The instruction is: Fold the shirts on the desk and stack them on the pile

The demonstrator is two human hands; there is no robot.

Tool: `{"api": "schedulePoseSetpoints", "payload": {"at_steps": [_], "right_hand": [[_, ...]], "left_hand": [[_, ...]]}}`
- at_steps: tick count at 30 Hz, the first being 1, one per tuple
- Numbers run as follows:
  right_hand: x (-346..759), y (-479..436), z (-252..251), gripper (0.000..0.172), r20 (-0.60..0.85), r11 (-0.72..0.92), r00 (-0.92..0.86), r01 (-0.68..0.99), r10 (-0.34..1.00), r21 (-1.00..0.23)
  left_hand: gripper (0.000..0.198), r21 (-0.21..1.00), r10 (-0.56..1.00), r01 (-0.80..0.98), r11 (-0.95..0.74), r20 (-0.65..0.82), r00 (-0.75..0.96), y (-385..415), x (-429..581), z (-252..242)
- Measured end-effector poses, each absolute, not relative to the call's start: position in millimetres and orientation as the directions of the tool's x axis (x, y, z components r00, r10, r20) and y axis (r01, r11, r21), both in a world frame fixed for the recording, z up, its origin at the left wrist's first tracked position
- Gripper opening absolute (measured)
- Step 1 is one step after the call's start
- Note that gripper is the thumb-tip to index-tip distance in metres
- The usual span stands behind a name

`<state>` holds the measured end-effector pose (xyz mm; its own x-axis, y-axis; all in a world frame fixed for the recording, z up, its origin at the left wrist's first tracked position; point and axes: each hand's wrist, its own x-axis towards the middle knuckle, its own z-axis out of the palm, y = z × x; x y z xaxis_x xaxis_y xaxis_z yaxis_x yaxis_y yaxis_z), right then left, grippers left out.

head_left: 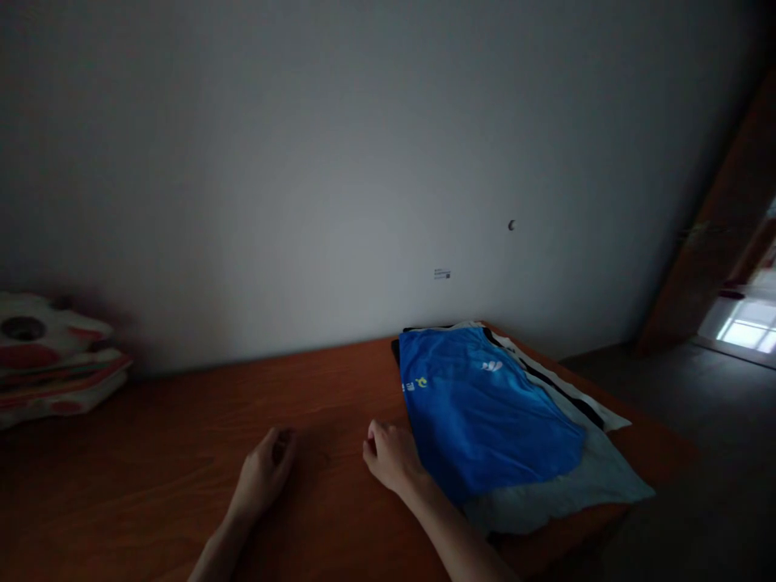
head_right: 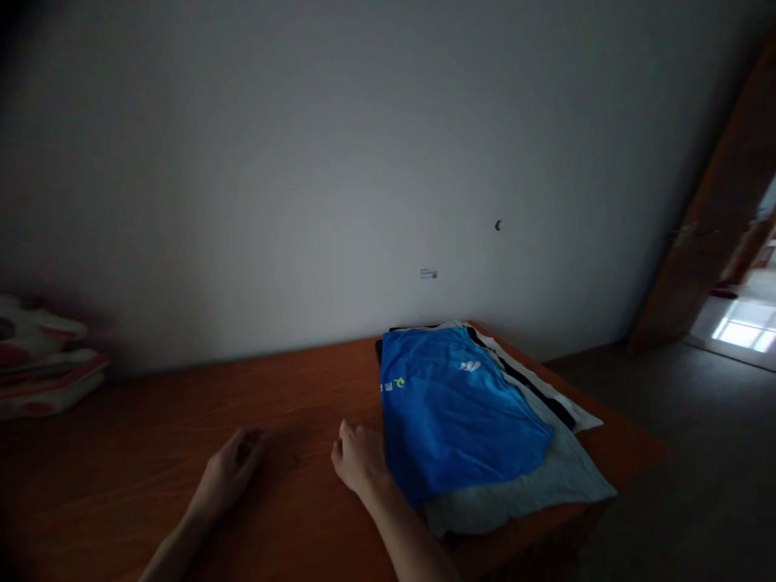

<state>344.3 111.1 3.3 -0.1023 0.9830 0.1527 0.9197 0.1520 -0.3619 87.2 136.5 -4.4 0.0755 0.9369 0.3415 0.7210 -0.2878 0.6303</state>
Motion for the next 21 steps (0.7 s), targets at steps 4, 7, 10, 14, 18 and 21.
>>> {"api": "schedulePoseSetpoints", "payload": {"at_steps": [4, 7, 10, 14, 18, 21], "right_hand": [[331, 126, -1, 0.021, 0.175, 0.195, -0.144, 0.928, 0.974, -0.318], [326, 139, -2, 0.030, 0.164, 0.213, -0.174, 0.943, 0.971, -0.256], [322, 149, -4, 0.033, 0.173, 0.221, -0.183, 0.947, 0.968, -0.235], [320, 152, -13, 0.025, 0.220, 0.167, -0.098, 0.932, 0.971, -0.322], [325, 150, -20, 0.025, 0.282, 0.206, -0.079, 0.865, 0.956, -0.458], [329, 149, -21, 0.021, 0.371, 0.268, -0.067, 0.809, 0.926, -0.523]], "left_hand": [[0.026, 0.604, 0.945, 0.737, -0.303, 0.293, 0.148, 134, 93, -6], [0.024, 0.527, 0.953, 0.795, -0.300, 0.208, 0.221, 134, 94, -8], [0.027, 0.440, 0.957, 0.853, -0.281, 0.193, 0.215, 137, 90, -10], [0.030, 0.365, 0.925, 0.880, -0.304, 0.334, 0.181, 146, 85, -14], [0.033, 0.246, 0.879, 0.879, -0.408, 0.364, 0.307, 149, 88, -15], [0.037, 0.183, 0.870, 0.879, -0.441, 0.330, 0.367, 149, 92, -16]]}}
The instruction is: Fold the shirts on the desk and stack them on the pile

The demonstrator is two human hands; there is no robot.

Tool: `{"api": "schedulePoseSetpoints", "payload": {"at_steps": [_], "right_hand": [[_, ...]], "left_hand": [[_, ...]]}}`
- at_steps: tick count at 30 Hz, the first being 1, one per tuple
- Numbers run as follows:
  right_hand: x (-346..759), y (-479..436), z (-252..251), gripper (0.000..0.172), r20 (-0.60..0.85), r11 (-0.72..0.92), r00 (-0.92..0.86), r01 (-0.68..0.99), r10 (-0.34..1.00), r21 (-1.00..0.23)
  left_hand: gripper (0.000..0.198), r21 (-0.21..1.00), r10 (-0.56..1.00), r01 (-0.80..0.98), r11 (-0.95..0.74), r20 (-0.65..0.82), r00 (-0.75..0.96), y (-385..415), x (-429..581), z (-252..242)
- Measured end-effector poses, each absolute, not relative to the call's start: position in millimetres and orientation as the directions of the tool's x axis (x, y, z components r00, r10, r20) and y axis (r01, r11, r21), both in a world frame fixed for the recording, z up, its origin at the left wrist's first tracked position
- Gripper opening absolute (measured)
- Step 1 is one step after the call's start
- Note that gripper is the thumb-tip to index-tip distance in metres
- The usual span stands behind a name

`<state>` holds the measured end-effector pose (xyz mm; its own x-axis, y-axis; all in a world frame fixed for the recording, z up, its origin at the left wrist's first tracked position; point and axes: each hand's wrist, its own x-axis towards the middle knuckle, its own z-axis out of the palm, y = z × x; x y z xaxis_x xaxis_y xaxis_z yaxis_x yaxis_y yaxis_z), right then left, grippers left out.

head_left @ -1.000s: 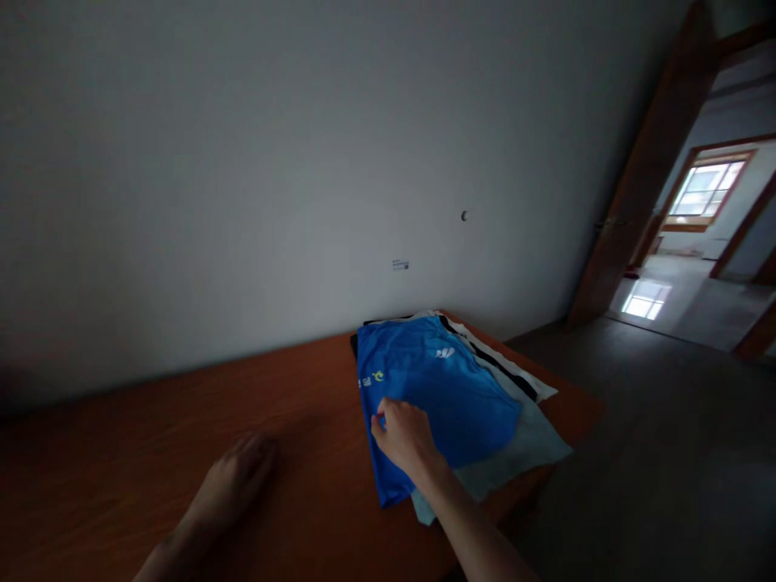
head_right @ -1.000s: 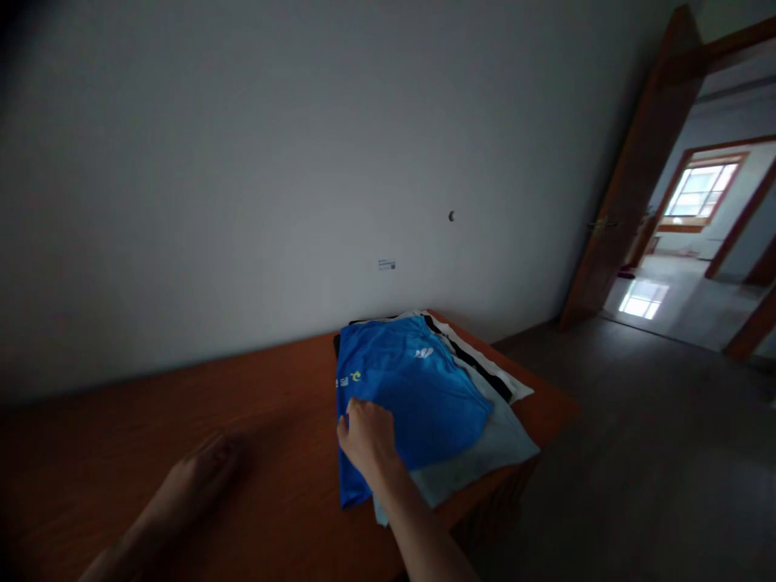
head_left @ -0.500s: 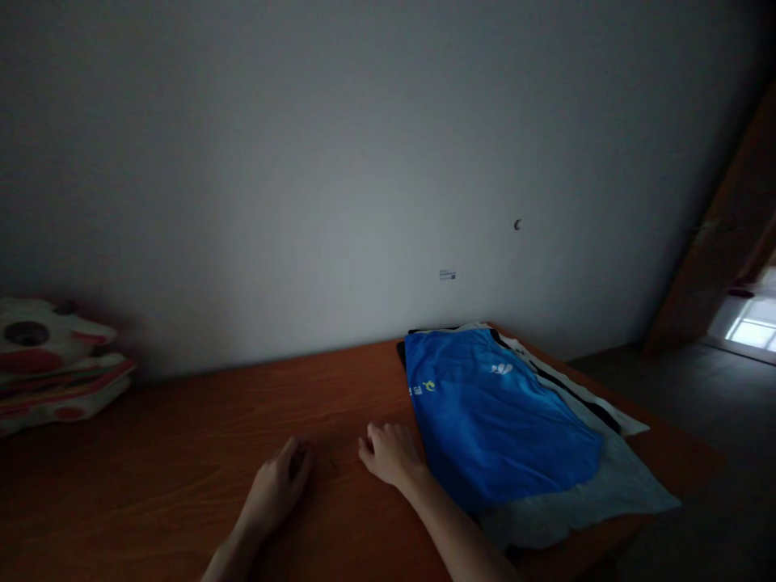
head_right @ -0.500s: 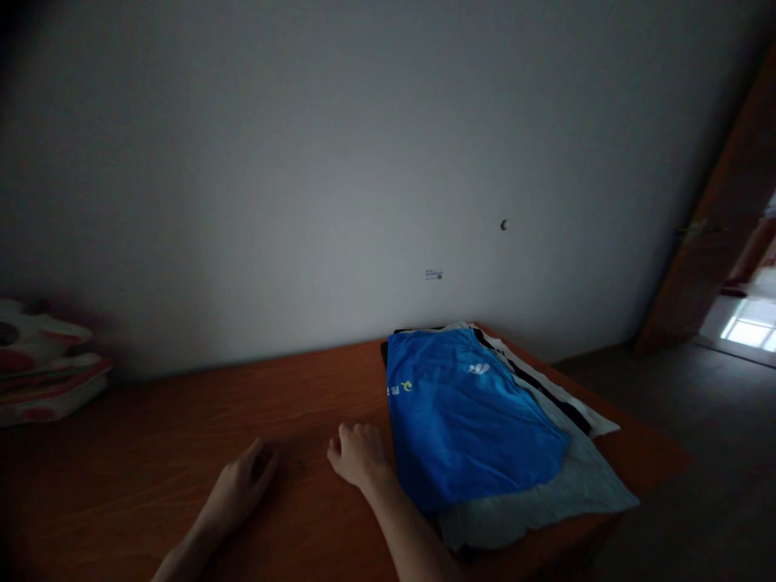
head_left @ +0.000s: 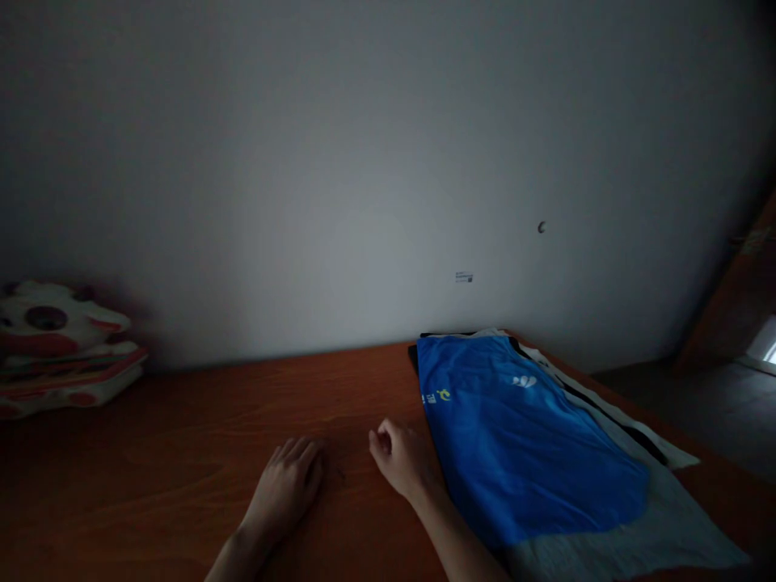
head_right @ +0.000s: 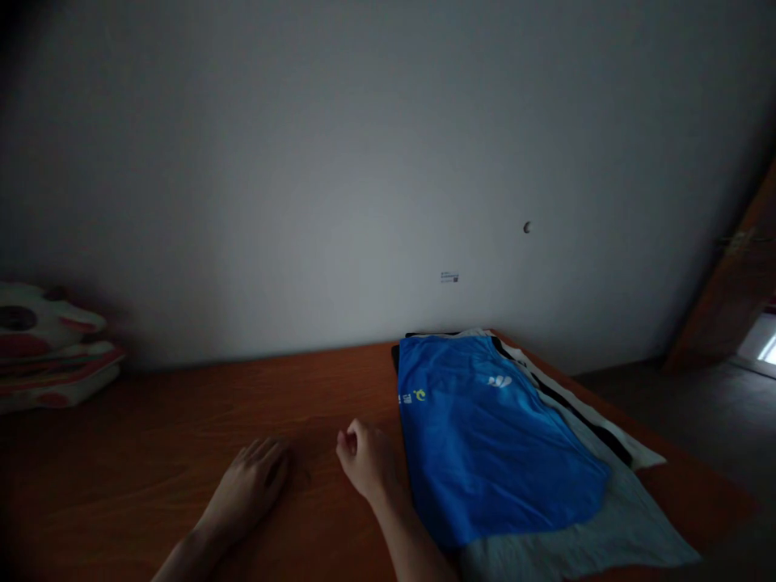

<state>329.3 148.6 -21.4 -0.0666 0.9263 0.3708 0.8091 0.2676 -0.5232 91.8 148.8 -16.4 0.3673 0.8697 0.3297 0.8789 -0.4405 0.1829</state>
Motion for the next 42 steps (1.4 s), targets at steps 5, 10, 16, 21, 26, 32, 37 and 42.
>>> {"api": "schedulePoseSetpoints", "payload": {"at_steps": [5, 10, 16, 21, 26, 32, 37, 42], "right_hand": [[331, 149, -30, 0.032, 0.418, 0.359, -0.140, 0.784, 0.897, -0.507], [331, 148, -36, 0.051, 0.234, 0.303, -0.212, 0.819, 0.949, -0.488], [334, 148, -33, 0.051, 0.207, 0.308, -0.235, 0.821, 0.950, -0.481], [335, 148, -32, 0.052, 0.210, 0.316, -0.243, 0.818, 0.947, -0.480], [335, 146, -34, 0.051, 0.217, 0.310, -0.229, 0.812, 0.949, -0.494], [332, 160, -30, 0.044, 0.281, 0.244, -0.011, 0.528, 0.960, -0.813], [362, 179, -19, 0.087, 0.060, 0.016, 0.290, 0.154, 0.955, -0.988], [406, 184, -25, 0.106, 0.033, 0.038, 0.504, 0.000, 0.863, -0.999]], "left_hand": [[0.047, 0.147, 0.907, 0.947, -0.284, 0.363, 0.216, 153, 88, -31], [0.054, 0.100, 0.956, 0.975, -0.197, 0.242, 0.168, 156, 80, -41], [0.055, 0.068, 0.956, 0.975, -0.210, 0.224, 0.190, 155, 80, -39], [0.054, 0.071, 0.949, 0.974, -0.214, 0.250, 0.190, 156, 79, -42], [0.054, 0.088, 0.941, 0.971, -0.223, 0.281, 0.191, 159, 77, -48], [0.054, 0.073, 0.936, 0.970, -0.232, 0.288, 0.202, 163, 73, -54], [0.057, 0.029, 0.931, 0.967, -0.252, 0.280, 0.235, 168, 67, -61], [0.060, 0.005, 0.920, 0.956, -0.294, 0.273, 0.282, 174, 61, -66]]}}
